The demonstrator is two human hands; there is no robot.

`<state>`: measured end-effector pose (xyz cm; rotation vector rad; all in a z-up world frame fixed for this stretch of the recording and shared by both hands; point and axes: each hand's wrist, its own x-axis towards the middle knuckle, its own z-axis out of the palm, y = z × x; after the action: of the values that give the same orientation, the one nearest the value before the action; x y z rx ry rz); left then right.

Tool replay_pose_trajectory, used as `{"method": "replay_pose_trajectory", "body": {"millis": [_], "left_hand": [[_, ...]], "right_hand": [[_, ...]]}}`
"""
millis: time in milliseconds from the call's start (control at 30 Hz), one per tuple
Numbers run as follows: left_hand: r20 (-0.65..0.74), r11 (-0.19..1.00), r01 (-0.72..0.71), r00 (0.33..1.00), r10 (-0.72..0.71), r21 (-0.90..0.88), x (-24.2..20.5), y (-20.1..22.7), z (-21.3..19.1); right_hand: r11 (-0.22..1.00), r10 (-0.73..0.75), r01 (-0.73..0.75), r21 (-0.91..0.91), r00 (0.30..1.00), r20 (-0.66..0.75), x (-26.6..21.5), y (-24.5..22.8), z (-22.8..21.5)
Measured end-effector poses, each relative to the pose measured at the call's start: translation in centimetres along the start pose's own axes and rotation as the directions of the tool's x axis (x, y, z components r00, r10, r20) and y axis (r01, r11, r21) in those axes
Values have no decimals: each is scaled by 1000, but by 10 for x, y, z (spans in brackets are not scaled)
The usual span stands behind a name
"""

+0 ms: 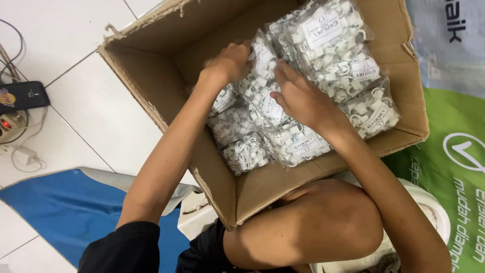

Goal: Wiping small plastic bags with a cloth and sorting them into a bin

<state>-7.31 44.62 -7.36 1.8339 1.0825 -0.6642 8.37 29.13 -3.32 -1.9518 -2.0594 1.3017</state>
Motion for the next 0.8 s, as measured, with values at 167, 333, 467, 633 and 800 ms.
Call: {"method": "replay_pose_trajectory", "body": {"millis": [167,333,467,633,800], "left_hand": [[38,993,-6,999,1,118,-12,8,4],[-43,974,-102,993,113,205,28,-9,37],[-61,976,-49,996,63,210,22,3,36],[37,957,-9,999,-2,289,22,7,40],[-115,946,-5,992,44,324,39,0,46]], "right_hand": [[992,-82,76,-97,995,-52,-16,2,2],[938,2,6,-347,1000,23,-7,21,19],[968,-93,81,-237,995,-43,-9,26,24],[983,-115,105,-153,991,-64,-13,23,24],[993,-100,97,-61,994,-53,-13,15,16]]}}
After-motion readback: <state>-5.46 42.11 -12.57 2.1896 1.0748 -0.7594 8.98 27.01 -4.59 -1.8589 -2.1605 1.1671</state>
